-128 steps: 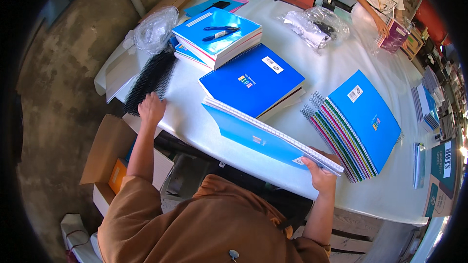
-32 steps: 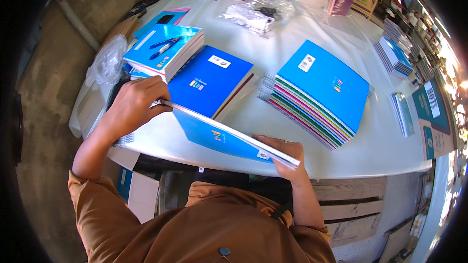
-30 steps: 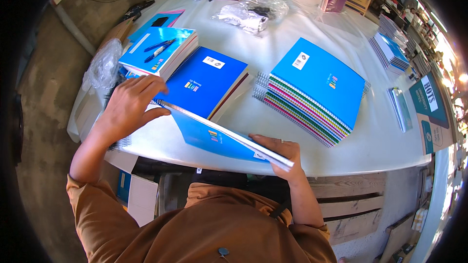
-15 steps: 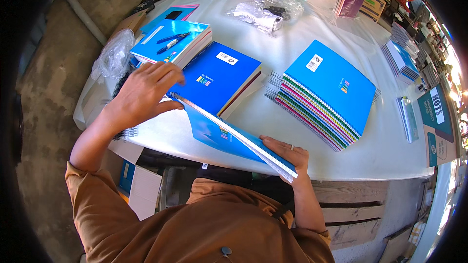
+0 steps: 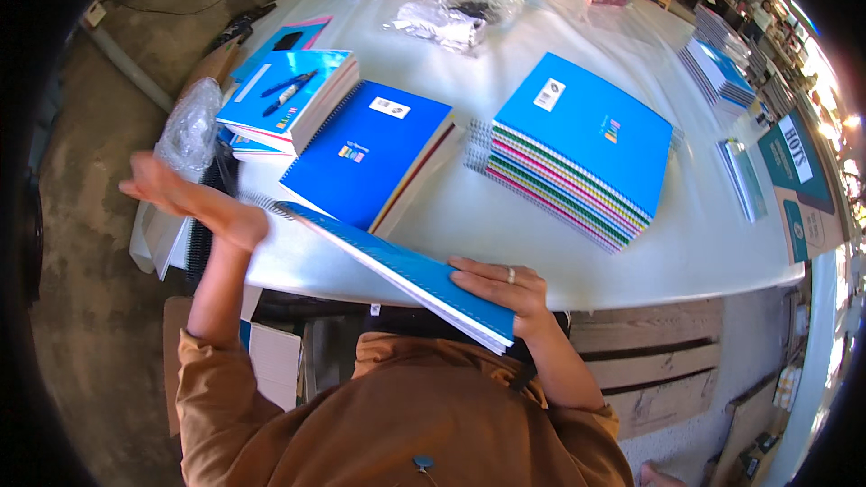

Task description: The person collates notebooks by taking individual notebooks from stacks of different colors, fanning the pages, and placing them into a new stack. The person handles red, green, blue, and yellow notebooks and uses a pair of pliers to adjust the spiral binding on one notebook.

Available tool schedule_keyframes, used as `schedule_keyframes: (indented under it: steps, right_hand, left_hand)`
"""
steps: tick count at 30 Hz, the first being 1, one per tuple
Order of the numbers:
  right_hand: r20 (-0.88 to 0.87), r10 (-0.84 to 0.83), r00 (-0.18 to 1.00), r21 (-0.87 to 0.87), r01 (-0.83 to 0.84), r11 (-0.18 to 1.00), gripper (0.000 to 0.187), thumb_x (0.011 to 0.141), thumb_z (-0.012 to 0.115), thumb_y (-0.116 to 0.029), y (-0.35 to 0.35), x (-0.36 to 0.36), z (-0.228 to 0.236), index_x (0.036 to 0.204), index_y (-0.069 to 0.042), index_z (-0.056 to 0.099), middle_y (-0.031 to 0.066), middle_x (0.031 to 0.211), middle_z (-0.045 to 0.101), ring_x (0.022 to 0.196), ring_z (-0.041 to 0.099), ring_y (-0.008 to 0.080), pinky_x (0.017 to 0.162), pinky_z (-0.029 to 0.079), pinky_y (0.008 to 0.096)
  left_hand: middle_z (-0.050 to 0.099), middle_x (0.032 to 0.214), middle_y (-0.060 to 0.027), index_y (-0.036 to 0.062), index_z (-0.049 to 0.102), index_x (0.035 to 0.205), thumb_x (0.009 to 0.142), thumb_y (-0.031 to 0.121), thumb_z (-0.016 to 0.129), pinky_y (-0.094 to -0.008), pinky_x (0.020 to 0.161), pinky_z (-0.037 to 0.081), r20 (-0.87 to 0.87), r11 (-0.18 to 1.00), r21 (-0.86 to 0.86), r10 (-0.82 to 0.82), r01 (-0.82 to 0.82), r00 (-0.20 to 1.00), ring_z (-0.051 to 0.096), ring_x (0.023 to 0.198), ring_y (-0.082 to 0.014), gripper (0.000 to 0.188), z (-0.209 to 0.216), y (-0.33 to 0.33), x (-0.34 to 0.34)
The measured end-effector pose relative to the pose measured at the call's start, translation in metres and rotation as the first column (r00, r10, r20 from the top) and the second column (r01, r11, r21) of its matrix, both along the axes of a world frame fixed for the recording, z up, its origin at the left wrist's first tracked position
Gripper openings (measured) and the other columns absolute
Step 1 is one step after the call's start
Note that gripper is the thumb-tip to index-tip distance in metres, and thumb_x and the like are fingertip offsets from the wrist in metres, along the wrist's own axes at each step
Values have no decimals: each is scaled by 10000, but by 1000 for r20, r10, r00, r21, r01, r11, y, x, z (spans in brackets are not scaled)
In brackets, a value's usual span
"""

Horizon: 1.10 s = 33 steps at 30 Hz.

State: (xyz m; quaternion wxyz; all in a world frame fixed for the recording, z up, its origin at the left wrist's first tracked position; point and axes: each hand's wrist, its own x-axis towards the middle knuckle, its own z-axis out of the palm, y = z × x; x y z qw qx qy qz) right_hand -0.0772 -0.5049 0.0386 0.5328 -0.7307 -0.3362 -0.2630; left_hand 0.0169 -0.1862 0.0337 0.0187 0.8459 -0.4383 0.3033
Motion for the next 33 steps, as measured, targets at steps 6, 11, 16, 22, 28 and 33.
schedule_keyframes:
  steps: [6, 11, 16, 22, 28, 33]
  right_hand:
    - [16, -69, 998, 34, 68, 997, 284, 714, 667, -75, -5, -8, -7, 988, 1, 670, 191, 1031, 639, 898, 654, 265, 789, 517, 327]
    - [3, -17, 1000, 14, 17, 1000, 300, 702, 676, -65, 4, -7, -3, 991, 12, 664, 203, 1030, 635, 893, 655, 269, 778, 519, 306]
    - [81, -53, 995, 33, 50, 998, 313, 714, 681, -77, -5, -9, -7, 1013, 13, 656, 197, 1029, 637, 915, 651, 260, 785, 511, 303]
    - [-33, -76, 997, 34, 77, 996, 316, 710, 685, -99, -8, -9, -12, 1004, 15, 658, 206, 1022, 637, 894, 656, 278, 755, 518, 298]
    - [-74, -64, 995, 5, 65, 998, 316, 695, 687, -82, 1, -11, 1, 993, 20, 660, 207, 1014, 639, 899, 653, 276, 794, 508, 320]
    - [-53, 11, 999, 315, 7, 949, 402, 846, 610, -310, 3, 2, -13, 992, 63, 634, 217, 983, 644, 900, 649, 298, 799, 517, 338]
  left_hand:
    - [41, 1445, -304, 4, 131, 1410, 675, 817, 396, -678, 983, -20, 228, 954, -286, -19, 86, 974, -26, 1305, -534, 1127, 2, -2, 11]
    - [21, 1456, -282, 22, 52, 1426, 635, 845, 403, -666, 992, -46, 94, 860, -507, -13, 59, 995, -48, 1327, -490, 1194, 3, -18, 24]
    - [65, 1457, -266, -37, 102, 1406, 811, 720, 263, -497, 1074, 33, 388, 884, -423, -23, 201, 921, 34, 1355, -376, 977, 16, -9, 39]
    - [278, 1409, -158, -25, 145, 1400, 966, 361, 247, -350, 1089, 163, 374, 909, -383, -8, 162, 928, 203, 1332, -274, 589, -30, -28, 25]
    - [223, 1418, -229, -17, 214, 1387, 827, 628, 365, -519, 1068, 41, 205, 717, -639, -192, 280, 960, 139, 1330, -383, 867, 0, -60, 34]
    - [209, 1343, -204, 2, 333, 1287, 741, 659, 459, -575, 945, 36, -1, 961, -208, -184, 180, 983, 170, 1241, -392, 863, -52, -23, 2]
